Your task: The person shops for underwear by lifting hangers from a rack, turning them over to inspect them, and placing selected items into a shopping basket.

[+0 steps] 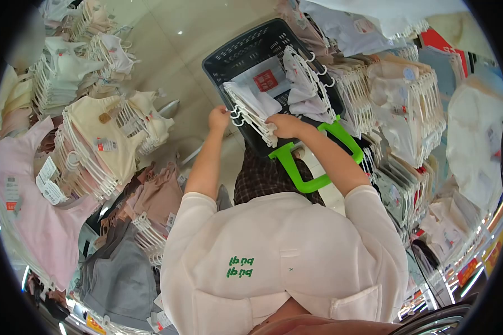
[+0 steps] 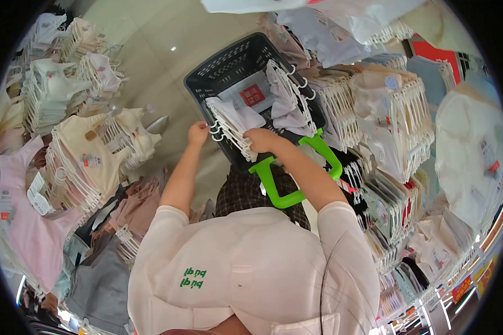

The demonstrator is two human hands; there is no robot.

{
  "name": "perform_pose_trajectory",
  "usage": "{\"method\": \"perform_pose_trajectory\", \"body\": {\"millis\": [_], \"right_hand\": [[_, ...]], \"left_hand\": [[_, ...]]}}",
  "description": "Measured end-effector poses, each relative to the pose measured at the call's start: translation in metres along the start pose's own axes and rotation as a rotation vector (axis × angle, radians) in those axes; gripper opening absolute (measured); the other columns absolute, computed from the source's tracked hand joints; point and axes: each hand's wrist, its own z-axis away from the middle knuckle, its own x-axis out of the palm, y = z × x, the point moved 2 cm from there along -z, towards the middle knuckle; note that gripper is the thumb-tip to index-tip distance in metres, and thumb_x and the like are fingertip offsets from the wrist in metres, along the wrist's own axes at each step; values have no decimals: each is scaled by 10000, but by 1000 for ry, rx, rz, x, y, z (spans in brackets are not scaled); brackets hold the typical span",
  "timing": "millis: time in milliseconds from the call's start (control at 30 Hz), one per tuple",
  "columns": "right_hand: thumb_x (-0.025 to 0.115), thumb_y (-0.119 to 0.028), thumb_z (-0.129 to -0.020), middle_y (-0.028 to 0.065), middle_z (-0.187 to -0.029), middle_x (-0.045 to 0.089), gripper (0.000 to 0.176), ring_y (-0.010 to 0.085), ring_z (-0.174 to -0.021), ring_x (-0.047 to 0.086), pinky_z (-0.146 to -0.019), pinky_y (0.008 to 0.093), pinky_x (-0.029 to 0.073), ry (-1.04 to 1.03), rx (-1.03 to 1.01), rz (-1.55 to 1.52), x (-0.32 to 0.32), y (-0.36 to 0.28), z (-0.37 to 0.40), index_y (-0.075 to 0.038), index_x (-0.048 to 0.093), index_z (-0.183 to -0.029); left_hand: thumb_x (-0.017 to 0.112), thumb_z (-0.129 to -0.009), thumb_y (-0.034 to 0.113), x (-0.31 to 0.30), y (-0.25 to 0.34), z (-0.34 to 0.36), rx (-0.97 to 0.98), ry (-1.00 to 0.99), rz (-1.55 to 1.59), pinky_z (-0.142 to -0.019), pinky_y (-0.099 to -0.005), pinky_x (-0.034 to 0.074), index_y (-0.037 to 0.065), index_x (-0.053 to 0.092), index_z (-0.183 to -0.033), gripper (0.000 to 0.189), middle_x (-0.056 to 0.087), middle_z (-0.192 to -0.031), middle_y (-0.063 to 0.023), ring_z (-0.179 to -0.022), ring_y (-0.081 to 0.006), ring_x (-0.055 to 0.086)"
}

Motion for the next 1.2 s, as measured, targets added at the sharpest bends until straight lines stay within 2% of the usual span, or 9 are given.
{"method": "perform_pose_trajectory", "body": {"millis": [133, 300, 367, 433, 567, 733, 900, 1033, 1200], "right_hand": [[519, -147, -697, 157, -851, 603, 211, 330, -847, 568, -735, 404, 451, 119, 87, 193, -39, -3, 70, -39, 606, -856], [512, -146, -717, 183, -732, 593, 140, 341, -743, 579, -655, 439, 451, 384, 270, 400, -48, -2, 188, -26, 584, -729], [528, -143, -670, 171, -696, 593, 136, 307, -712, 596, -619, 439, 459, 439, 256, 385, -37, -3, 228, -23, 588, -697], [546, -161, -660, 157, -658, 575, 127, 321, -656, 577, -625, 439, 451, 673, -22, 477, -19, -3, 254, -45, 590, -687], [621, -201, -683, 140, -1088, 542, 343, 297, -1046, 493, -859, 408, 402, 939, -169, 369, 10, -20, 308, -49, 574, -987], [593, -199, -745, 117, -1010, 574, 297, 306, -909, 558, -783, 392, 453, 1057, -96, 135, 33, 1, 407, -30, 567, -989], [574, -135, -755, 123, -985, 576, 233, 313, -892, 558, -766, 384, 448, 1299, 94, 88, 56, 31, 551, -28, 565, -961], [591, -21, -719, 125, -1021, 578, 253, 311, -950, 545, -817, 371, 435, 1914, 296, 158, 69, 21, 673, -47, 579, -971], [618, -36, -701, 83, -968, 575, 278, 263, -903, 537, -821, 358, 401, 2311, 540, 824, 66, 1, 788, -74, 591, -975]], "left_hand": [[638, -712, 131, -15, 15, 7, 2, 64, 234, -668, -294, 473, 5, 622, -922, 245, 643, -805, -105, -739, -194, 611], [584, -796, 100, -90, 149, 83, 82, -125, 731, -634, -222, 443, -6, 607, -943, 183, 619, -808, -58, -715, -123, 573], [577, -815, 98, -94, 178, 107, 196, -211, 729, -607, -200, 422, -1, 607, -938, 161, 598, -781, -28, -686, -92, 542], [589, -808, 105, -82, 181, 111, 339, -291, 628, -588, -197, 405, 8, 614, -916, 147, 585, -762, -13, -668, -71, 508], [607, -789, 104, -34, 210, 162, 485, -486, 228, -672, -233, 450, -1, 610, -929, 175, 612, -814, -46, -735, -105, 557], [560, -839, 264, 44, 247, 267, 491, -777, -38, -703, -258, 437, -33, 555, -1023, 349, 601, -881, -64, -788, -126, 550], [601, -785, 303, 80, 245, 282, 593, -504, -314, -722, -338, 438, -43, 536, -995, 410, 601, -868, -181, -823, -262, 585], [636, -737, 264, 84, 249, 303, 666, -333, -389, -730, -367, 441, -51, 507, -981, 419, 599, -860, -217, -842, -341, 585], [655, -728, 247, 79, 283, 339, 536, -362, -355, -762, -350, 444, -60, 507, -1001, 436, 600, -912, -210, -875, -314, 587]]}}
